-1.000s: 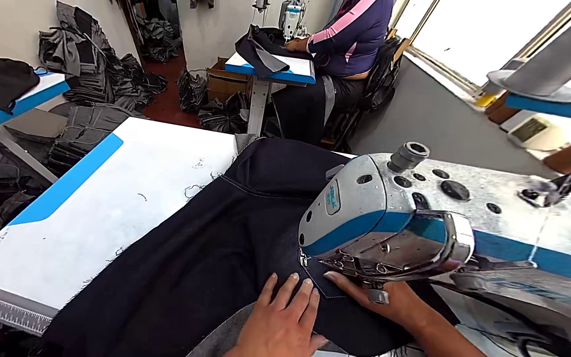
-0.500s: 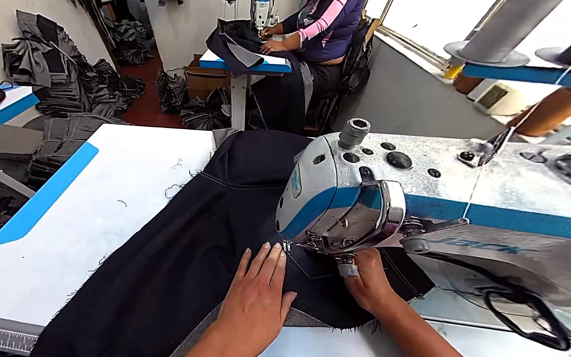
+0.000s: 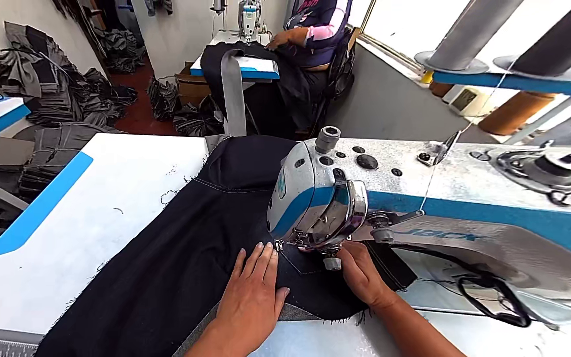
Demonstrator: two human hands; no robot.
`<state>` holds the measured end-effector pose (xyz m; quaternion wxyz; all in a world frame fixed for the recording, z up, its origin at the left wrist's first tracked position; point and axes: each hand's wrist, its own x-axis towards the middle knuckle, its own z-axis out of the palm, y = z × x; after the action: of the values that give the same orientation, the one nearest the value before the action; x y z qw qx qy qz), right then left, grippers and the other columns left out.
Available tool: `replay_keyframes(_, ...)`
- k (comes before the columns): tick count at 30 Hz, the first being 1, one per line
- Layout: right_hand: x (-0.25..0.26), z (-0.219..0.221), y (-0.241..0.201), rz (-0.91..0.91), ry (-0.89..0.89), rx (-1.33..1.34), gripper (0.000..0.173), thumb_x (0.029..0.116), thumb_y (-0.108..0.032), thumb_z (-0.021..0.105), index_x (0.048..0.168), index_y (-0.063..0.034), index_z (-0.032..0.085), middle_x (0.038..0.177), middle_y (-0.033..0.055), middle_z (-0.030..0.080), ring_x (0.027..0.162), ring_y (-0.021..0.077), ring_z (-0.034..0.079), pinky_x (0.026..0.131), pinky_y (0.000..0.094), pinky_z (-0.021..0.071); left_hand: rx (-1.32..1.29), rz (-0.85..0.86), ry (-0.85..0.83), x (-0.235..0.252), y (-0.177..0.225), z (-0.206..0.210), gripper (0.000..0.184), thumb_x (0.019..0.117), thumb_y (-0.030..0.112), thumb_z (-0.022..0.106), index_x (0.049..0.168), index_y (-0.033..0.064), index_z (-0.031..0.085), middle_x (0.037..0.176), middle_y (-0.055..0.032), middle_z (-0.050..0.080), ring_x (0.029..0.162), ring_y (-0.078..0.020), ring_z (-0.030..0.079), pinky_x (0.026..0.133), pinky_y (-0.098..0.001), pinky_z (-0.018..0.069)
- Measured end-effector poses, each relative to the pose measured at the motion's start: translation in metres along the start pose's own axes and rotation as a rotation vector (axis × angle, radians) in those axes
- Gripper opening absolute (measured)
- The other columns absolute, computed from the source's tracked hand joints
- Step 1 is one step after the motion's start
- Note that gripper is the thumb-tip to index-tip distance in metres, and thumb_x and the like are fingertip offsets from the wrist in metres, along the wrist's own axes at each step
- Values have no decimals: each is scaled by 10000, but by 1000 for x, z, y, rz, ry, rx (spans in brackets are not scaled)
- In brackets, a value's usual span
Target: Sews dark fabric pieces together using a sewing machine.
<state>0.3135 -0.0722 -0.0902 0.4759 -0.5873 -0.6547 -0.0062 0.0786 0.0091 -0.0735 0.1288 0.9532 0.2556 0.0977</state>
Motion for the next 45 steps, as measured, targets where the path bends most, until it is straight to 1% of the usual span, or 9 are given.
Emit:
replay_keyframes(3,4,-8,14,-217,-200,-129,378,1029,-322,492,877,-100,758,824,18,745,819,64,698,756,219,547,89,-21,258,-8,-2,16,648,1017,487,465,1410,-16,582,1476,-183,565,1413,-350,500,1175,-594,335)
replay_keyframes(5,2,-13,21,-313,-329,-186,315,1035,-353,549,1045,-135,776,1041,18,768,1034,102,707,918,238,551,111,-51,246,-12,-6,14,705,1013,536,439,1432,-17,562,1503,-177,541,1431,-365,474,1172,-642,303)
replay_keyframes(8,-16,-6,6,-198,-310,-182,287,1039,-347,562,1124,-161,764,1185,24,748,1189,120,671,1013,256,531,73,-7,121,-9,-27,3,728,1026,585,401,1482,31,523,1572,-109,477,1491,-311,396,1197,-636,258)
replay_keyframes(11,-37,25,-47,43,-161,-252,271,1028,-271,577,1152,-110,755,1257,73,729,1245,223,661,1077,386,519,62,240,117,12,-78,-9,613,1053,522,404,1462,94,565,1538,-46,529,1466,-215,441,1205,-517,332)
replay_keyframes(14,-49,64,-94,116,-101,-391,353,995,-194,578,1258,10,696,1325,169,682,1277,350,633,1093,521,482,25,643,199,52,-132,-17,450,1038,324,477,1342,49,660,1398,-114,642,1361,-254,561,1154,-417,423)
replay_keyframes(17,-54,81,-107,96,-79,-531,412,1021,-227,519,1306,33,665,1339,180,672,1259,349,644,1076,517,490,73,813,147,81,-140,-29,450,1000,312,506,1292,21,685,1350,-157,664,1330,-293,586,1145,-418,430)
replay_keyframes(20,-55,74,-99,60,-93,-512,419,1022,-239,506,1302,28,667,1335,182,672,1257,351,643,1080,513,487,108,780,118,70,-110,-36,415,940,319,585,1256,81,714,1311,-104,688,1325,-282,583,1143,-491,422)
replay_keyframes(25,-57,57,-84,0,-135,-441,389,1030,-255,498,1267,-23,702,1315,157,688,1265,328,640,1099,470,484,-165,657,-18,9,-86,-15,402,1076,259,456,1395,85,628,1455,-91,603,1419,-249,503,1214,-509,322)
replay_keyframes(45,-57,50,-83,7,-155,-430,389,1039,-270,495,1280,-39,695,1333,139,683,1293,296,624,1134,414,455,-283,578,-150,14,-86,-24,350,1071,262,481,1322,168,706,1444,-58,612,1455,-244,452,1248,-503,252)
